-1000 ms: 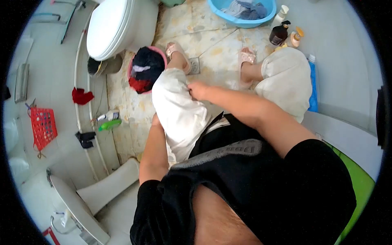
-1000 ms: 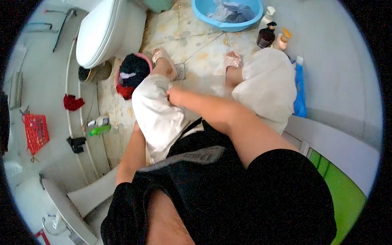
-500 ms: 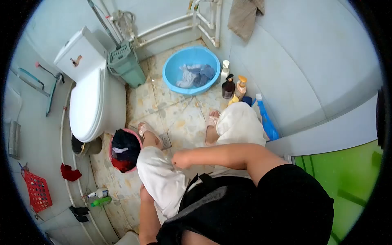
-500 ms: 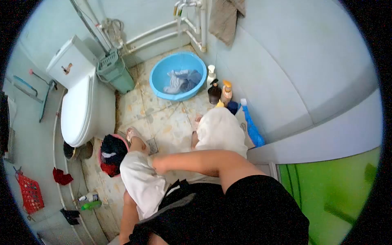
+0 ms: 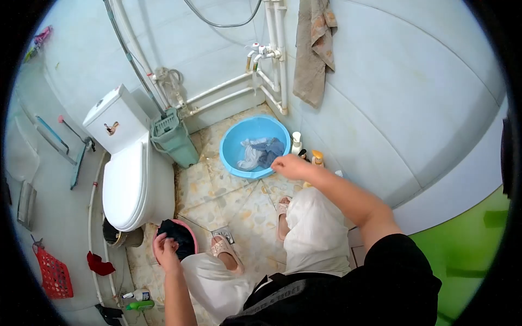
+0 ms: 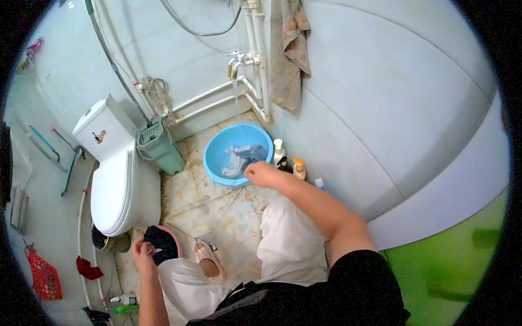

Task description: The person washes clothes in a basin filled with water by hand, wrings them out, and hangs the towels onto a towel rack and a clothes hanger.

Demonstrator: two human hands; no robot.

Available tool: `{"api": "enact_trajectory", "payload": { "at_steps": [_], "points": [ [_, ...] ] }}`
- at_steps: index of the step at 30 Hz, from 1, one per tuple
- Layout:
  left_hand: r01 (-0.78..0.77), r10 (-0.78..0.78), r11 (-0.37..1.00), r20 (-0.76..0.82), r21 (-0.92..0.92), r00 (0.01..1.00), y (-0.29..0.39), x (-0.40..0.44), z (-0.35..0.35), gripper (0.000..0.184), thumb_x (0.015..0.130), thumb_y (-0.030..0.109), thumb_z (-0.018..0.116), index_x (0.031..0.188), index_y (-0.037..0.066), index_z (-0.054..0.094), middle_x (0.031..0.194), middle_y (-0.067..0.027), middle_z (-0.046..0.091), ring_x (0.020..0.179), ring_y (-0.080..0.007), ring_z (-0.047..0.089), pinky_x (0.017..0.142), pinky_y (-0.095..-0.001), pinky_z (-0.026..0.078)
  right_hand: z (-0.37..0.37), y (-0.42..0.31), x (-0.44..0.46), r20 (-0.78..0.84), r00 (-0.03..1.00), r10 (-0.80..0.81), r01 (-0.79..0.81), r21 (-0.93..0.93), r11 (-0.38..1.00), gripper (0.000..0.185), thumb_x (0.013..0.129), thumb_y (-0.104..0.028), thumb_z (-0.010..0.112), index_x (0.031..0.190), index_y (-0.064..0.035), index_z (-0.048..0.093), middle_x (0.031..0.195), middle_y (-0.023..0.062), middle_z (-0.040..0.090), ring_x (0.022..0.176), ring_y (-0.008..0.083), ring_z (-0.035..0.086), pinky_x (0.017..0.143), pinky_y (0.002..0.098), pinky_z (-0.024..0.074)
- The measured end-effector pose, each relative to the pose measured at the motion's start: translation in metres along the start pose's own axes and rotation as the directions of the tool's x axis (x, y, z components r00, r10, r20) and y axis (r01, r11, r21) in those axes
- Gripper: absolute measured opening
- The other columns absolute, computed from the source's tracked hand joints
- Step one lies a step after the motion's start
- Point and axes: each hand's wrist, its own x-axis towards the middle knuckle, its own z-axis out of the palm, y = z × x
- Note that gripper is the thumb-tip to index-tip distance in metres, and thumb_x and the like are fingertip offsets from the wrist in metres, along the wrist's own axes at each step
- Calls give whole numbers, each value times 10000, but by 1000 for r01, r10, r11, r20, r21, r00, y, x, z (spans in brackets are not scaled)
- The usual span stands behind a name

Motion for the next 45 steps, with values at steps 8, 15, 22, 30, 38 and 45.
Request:
{"api": "enact_trajectory", "payload": {
  "at_steps": [8,15,22,30,38,45],
  "points": [
    [492,-508,858,375,146,775,-40,30,113,197,822,158,483,990,55,487,828,-67,514,708,-160,513,646,-290,439,4,99,88,-11,973,232,-230,88,969,279,802,-279,475,925,-53,584,811,59,599,676,155,552,650,281,443],
    [656,-742,670,334,347,582,-127,99,176,295,798,133,465,1076,52,409,914,-98,488,765,-203,508,646,-314,442,91,144,120,201,939,280,-213,-300,930,442,780,-370,475,1069,-39,515,1107,183,482,1021,320,450,881,368,352],
    [92,-357,788,329,609,874,-247,183,270,644,702,163,611,1219,12,258,1104,-207,430,934,-275,484,762,-334,423,133,209,193,244,921,303,-228,-294,928,489,798,-392,431,1102,-12,481,1135,214,450,1062,351,410,912,389,322],
    [92,-272,847,279,523,921,-288,251,342,757,687,82,562,1268,-24,88,1174,-279,374,1074,-373,403,909,-360,328,175,329,323,-218,705,675,-684,46,728,753,712,-532,485,1271,-71,278,1302,198,262,1167,394,284,954,452,250],
    [-181,-50,871,449,457,892,-294,285,320,686,681,2,451,1281,0,117,1144,-245,426,1032,-342,458,900,-354,337,264,249,362,352,799,488,-321,-436,841,608,660,-472,560,1093,-51,492,1184,186,428,1093,383,388,872,458,350],
    [-126,-223,740,418,661,881,-265,323,292,665,702,-6,437,1291,33,131,1148,-257,422,1020,-343,467,878,-367,361,241,255,336,27,878,478,-477,-10,879,625,690,-407,566,1185,-74,379,1255,177,324,1132,385,322,878,465,344]
  ]
}}
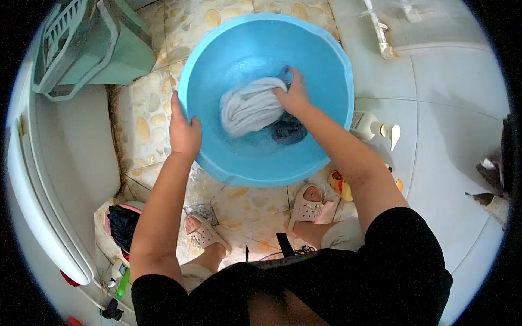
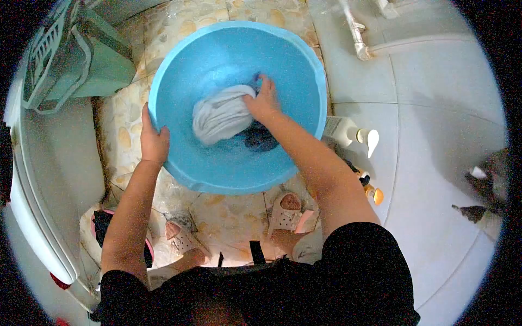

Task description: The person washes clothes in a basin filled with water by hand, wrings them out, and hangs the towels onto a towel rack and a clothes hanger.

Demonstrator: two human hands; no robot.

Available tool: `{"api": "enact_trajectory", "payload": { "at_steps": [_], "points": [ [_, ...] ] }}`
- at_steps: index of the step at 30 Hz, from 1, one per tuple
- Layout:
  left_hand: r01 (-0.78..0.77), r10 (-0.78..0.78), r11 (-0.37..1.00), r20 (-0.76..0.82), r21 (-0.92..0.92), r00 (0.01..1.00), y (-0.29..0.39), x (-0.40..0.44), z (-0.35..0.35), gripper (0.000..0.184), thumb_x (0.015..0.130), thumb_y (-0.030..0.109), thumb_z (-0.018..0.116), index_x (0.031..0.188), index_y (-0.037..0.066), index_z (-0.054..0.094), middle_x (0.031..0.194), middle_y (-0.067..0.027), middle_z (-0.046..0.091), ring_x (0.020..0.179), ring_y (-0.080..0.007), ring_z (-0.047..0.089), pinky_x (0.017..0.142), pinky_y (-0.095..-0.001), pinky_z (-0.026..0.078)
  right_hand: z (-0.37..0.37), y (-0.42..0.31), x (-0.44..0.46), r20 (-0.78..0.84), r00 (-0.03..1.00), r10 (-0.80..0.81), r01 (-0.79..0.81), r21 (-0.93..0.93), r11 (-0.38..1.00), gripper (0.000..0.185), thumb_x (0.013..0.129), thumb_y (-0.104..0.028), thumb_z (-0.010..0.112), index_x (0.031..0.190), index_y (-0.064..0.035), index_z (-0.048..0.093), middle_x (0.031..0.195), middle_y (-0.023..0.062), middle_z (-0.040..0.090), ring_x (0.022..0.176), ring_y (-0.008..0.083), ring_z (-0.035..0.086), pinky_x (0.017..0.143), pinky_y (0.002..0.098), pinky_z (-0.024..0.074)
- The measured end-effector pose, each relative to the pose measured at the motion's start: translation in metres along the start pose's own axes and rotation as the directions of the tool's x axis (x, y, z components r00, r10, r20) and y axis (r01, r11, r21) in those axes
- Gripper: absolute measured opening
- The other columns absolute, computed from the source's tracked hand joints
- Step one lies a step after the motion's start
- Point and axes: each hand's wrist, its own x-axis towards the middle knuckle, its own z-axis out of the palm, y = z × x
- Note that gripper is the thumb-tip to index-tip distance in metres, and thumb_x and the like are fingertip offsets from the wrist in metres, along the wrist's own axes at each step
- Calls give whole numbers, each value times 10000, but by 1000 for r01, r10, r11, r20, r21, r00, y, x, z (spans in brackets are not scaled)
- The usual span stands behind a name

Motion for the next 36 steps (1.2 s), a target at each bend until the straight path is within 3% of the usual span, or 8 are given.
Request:
{"api": "enact_trajectory", "payload": {
  "at_steps": [1,10,20,24,26,29,31,36],
  "points": [
    [28,-22,994,-58,107,998,2,-1,3,657,710,0,439,1290,37,134,1140,-262,427,1012,-361,468,871,-374,368,2,0,-5,-300,945,-132,70,-209,975,717,685,-413,573,1260,-95,286,1319,170,230,1172,394,256,896,489,317],
    [38,-37,997,-5,71,999,-2,-2,1,645,728,7,427,1287,49,108,1159,-262,405,1005,-388,456,847,-393,378,60,-41,20,191,976,-101,204,-663,720,811,686,-459,549,1327,-228,108,1369,134,87,1216,361,160,950,536,174],
    [-40,78,968,-144,248,987,-4,-2,2,633,726,37,457,1283,66,158,1175,-247,392,1038,-359,440,864,-387,371,-51,-83,-23,320,933,-168,56,330,942,528,653,-332,634,1070,-49,478,1003,170,538,982,308,493,859,358,380],
    [-77,229,925,-384,371,895,-10,-6,11,617,722,70,513,1262,36,218,1159,-251,409,1045,-350,444,885,-393,355,-108,-37,-66,227,864,-448,502,-425,753,501,680,-285,620,1095,-53,462,1148,179,428,1054,344,421,910,364,332],
    [376,-407,888,-74,-264,910,-46,5,27,509,731,115,553,1182,-11,353,1056,-219,503,949,-302,519,813,-368,406,-130,-10,-82,114,847,-520,439,-703,560,515,689,-275,613,1121,-55,439,1201,182,376,1079,353,393,921,370,318],
    [398,-361,755,175,-522,916,6,-10,1,393,750,141,559,1069,-56,441,949,-171,554,842,-256,553,734,-326,442,-132,39,-85,-312,898,-309,94,-551,829,551,725,-213,573,1208,-72,349,1304,179,227,1160,361,295,950,389,276],
    [351,-342,752,124,-558,931,3,1,14,350,757,132,545,1040,-54,459,919,-160,562,806,-243,557,710,-321,447,-117,78,-67,-256,946,201,-142,230,963,591,747,-150,525,1269,-86,255,1269,207,301,1141,355,341,937,389,297],
    [315,-376,680,54,-662,925,5,-9,73,290,779,107,506,1027,-37,462,913,-151,556,803,-237,551,715,-330,441,-168,90,17,-329,944,-24,8,-49,999,594,736,-70,471,1282,-95,240,1084,225,494,1007,335,485,888,368,358]
  ]
}}
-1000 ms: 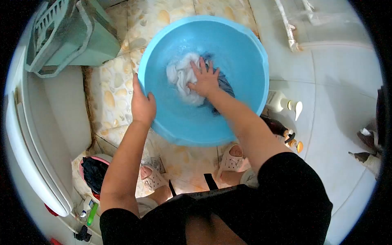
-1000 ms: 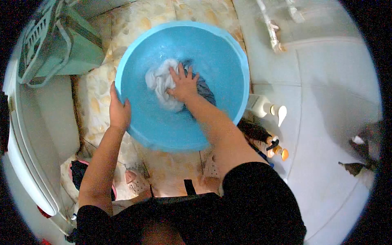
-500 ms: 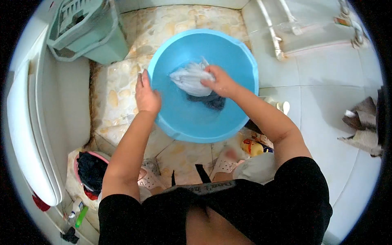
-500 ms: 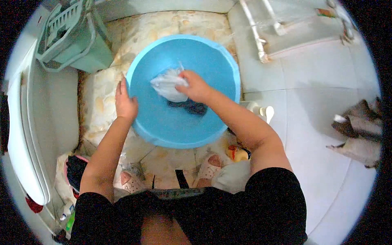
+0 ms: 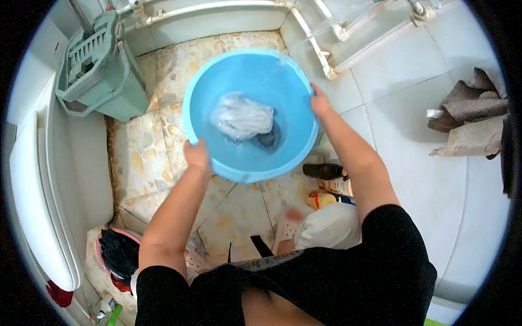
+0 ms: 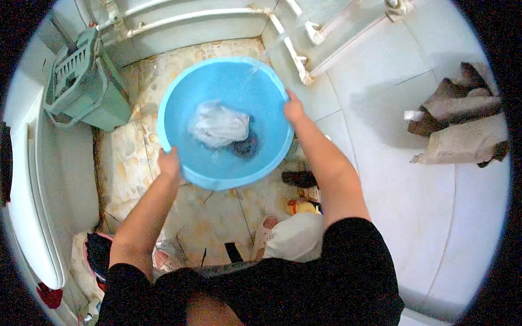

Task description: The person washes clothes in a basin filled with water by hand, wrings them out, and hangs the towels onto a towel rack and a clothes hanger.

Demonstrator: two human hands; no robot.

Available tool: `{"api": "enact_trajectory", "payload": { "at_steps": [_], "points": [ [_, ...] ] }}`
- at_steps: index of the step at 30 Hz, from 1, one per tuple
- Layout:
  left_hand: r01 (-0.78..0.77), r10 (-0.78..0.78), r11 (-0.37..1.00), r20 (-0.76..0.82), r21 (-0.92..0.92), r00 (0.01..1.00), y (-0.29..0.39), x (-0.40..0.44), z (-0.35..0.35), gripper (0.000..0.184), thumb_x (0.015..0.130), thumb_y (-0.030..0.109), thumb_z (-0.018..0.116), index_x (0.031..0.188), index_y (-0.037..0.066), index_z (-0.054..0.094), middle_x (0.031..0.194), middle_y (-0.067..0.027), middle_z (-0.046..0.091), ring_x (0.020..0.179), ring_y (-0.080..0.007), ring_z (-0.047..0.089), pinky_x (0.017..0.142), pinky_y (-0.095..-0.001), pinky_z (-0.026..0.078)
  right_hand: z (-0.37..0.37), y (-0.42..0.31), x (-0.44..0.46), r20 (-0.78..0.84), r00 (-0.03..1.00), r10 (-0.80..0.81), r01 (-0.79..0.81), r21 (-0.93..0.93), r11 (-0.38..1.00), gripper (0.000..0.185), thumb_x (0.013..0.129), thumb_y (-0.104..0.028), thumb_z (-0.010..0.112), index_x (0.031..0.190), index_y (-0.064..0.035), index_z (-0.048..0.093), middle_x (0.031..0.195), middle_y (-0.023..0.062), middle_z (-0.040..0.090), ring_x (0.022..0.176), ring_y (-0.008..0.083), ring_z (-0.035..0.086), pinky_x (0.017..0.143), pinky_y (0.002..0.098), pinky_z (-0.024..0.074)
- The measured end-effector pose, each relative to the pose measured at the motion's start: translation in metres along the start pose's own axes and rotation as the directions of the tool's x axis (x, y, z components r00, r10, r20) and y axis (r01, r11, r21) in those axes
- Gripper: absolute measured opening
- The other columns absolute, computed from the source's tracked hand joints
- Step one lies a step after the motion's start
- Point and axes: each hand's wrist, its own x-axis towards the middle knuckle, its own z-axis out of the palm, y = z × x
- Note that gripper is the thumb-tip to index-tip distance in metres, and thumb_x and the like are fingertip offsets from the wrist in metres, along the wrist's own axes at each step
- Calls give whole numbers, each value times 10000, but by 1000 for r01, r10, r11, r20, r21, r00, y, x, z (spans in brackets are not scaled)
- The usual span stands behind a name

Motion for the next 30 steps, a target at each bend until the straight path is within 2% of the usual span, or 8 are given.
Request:
{"api": "enact_trajectory", "payload": {
  "at_steps": [5,9,12,15,17,23,27,30],
  "points": [
    [-22,17,997,-70,-73,997,-5,-44,25,351,790,91,475,1095,-32,354,1017,-169,506,927,-254,508,799,-335,393,36,-70,-8,-114,967,-229,139,-515,846,602,743,-208,501,1289,-144,257,1325,171,235,1202,328,257,964,467,221],
    [-161,188,973,-161,164,969,3,-51,32,419,785,36,447,1160,-41,275,1061,-188,466,962,-286,487,825,-343,380,95,-99,-22,248,932,-267,344,-361,867,642,731,-337,512,1287,-139,260,1363,139,133,1248,322,121,975,523,118],
    [-239,342,876,-191,419,920,-8,-44,31,450,780,21,438,1181,-40,243,1071,-217,450,973,-315,480,837,-353,373,153,-113,-27,79,993,84,-73,-133,988,654,707,-421,514,1249,-109,323,1323,125,238,1228,316,172,971,520,120],
    [-201,253,937,-157,287,955,0,-49,30,480,770,25,450,1188,-56,229,1066,-243,444,984,-345,468,847,-363,364,181,-129,-69,405,852,-333,496,-414,764,636,678,-441,544,1195,-101,395,1274,110,307,1199,292,229,965,501,150],
    [-189,262,921,-181,339,948,5,-51,30,474,771,32,448,1179,-74,233,1063,-248,442,988,-349,463,845,-361,363,199,-116,-78,696,359,-622,909,-109,402,592,665,-404,562,1165,-115,433,1232,105,358,1169,264,281,955,492,171],
    [-168,233,915,-139,367,963,3,-51,28,489,776,47,442,1195,-60,216,1089,-267,422,993,-373,447,848,-380,351,222,-105,-89,408,791,-455,609,-590,530,575,686,-335,568,1181,-92,406,1256,124,344,1202,283,256,969,476,180],
    [-134,183,923,-104,360,978,2,-50,25,521,777,50,445,1223,-42,192,1114,-263,405,1047,-364,413,873,-372,339,168,-145,-72,913,399,-89,730,-257,634,474,705,-145,508,1151,-16,416,1093,195,487,1038,294,466,874,341,371],
    [-511,729,480,0,714,684,28,-68,36,575,798,96,472,1271,-3,159,1271,-244,250,1176,-376,257,946,-410,271,130,-128,-51,406,862,-304,139,386,912,397,756,-176,485,1125,-39,434,971,226,535,939,319,521,807,356,409]
  ]
}}
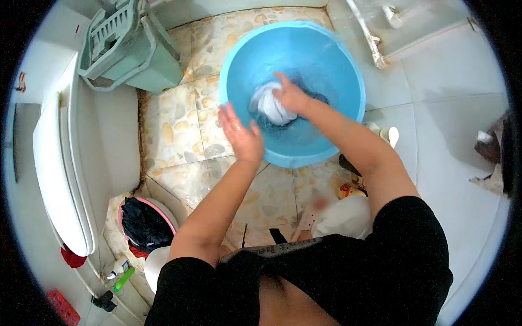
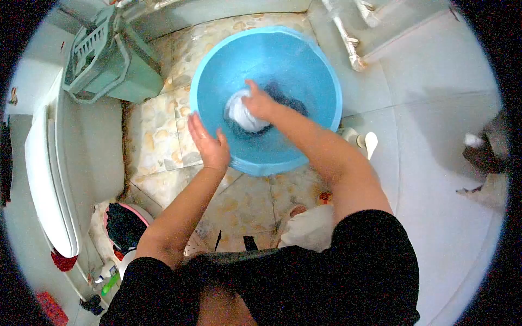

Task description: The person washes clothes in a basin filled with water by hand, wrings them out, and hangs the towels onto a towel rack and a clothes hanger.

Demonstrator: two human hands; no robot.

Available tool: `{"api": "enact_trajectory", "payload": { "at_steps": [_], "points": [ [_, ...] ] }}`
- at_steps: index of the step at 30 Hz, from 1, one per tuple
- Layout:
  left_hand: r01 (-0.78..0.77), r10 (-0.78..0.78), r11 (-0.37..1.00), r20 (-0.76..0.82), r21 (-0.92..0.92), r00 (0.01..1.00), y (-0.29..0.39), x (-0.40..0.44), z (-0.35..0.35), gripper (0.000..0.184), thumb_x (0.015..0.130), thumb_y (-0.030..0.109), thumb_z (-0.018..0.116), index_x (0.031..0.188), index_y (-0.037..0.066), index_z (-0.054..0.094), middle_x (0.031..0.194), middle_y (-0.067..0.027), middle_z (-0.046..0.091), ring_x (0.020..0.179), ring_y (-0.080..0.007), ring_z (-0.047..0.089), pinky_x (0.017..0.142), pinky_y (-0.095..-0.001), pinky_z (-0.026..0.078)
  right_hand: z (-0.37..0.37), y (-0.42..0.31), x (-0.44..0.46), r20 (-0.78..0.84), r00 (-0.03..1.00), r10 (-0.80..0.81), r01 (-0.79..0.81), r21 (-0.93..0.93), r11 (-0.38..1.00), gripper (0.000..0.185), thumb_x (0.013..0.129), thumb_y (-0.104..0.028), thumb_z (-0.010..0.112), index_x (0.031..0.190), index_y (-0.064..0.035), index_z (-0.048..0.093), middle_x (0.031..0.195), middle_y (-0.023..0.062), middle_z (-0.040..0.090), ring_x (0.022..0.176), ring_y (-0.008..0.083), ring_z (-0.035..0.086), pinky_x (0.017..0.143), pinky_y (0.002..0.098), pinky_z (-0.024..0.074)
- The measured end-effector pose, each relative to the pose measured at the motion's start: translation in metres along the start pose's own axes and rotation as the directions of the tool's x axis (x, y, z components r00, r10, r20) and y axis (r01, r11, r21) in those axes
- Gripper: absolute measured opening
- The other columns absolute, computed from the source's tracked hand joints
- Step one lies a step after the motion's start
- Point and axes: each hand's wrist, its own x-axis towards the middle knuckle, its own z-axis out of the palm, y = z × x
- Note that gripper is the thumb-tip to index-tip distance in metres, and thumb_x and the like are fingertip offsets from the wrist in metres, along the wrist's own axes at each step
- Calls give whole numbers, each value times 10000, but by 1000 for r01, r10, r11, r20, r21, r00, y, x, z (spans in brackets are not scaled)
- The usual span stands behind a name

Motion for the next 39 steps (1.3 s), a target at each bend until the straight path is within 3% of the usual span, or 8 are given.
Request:
{"api": "enact_trajectory", "payload": {
  "at_steps": [2,6,11,14,25,29,32,39],
  "points": [
    [247,-189,911,200,-329,962,15,6,2,559,804,177,443,1267,7,181,1270,-234,261,1166,-378,272,941,-413,279,-27,-23,-10,-63,998,29,-18,175,984,386,766,-206,497,1118,-56,442,968,232,532,950,325,512,808,364,402],
    [881,17,-388,953,-272,302,34,30,16,627,829,504,328,1252,46,266,1267,-193,305,1124,-384,335,921,-426,310,-31,-69,-53,48,998,-39,17,386,922,359,783,-259,516,1095,-95,449,963,157,538,936,253,513,792,342,406],
    [878,230,-348,878,-329,420,14,41,43,548,846,476,310,1154,30,388,1113,-139,467,1023,-286,454,875,-416,371,-27,-101,-91,17,947,-322,321,-160,934,386,745,-380,533,1000,-93,492,887,208,561,851,331,552,741,390,432],
    [746,-217,-82,743,-660,633,46,36,38,368,903,248,201,1101,48,438,1071,-136,499,988,-286,486,840,-404,407,-25,-43,-36,-133,988,-77,75,-22,997,331,755,-291,500,995,-66,464,847,228,560,802,356,555,687,428,438],
    [704,-72,-103,711,-703,699,51,68,1,485,850,243,431,1243,23,252,1166,-142,418,1043,-261,448,870,-385,385,-42,-35,0,-211,977,4,-9,-24,1000,429,763,-341,500,1054,-27,460,934,254,538,892,364,524,762,389,425],
    [578,-175,158,553,-801,814,29,91,1,700,773,106,554,1276,12,76,1234,-240,315,1132,-332,356,896,-360,361,-101,-25,15,-398,861,315,19,646,763,604,739,-395,557,1143,15,376,1046,227,503,963,353,499,818,386,403],
    [83,52,927,344,-367,938,-6,82,16,686,731,57,560,1273,6,142,1219,-259,326,1081,-347,401,889,-384,363,-96,30,27,-642,723,255,10,379,925,627,729,-354,576,1188,1,338,1114,244,450,1032,359,451,871,384,368],
    [-509,316,840,589,191,744,-41,37,18,286,715,120,532,1000,102,558,1112,-114,502,1085,-294,411,995,-452,154,-54,83,14,-275,924,266,-376,-529,760,522,726,-231,550,1184,-43,388,1134,179,471,1026,326,468,883,375,364]
  ]
}}
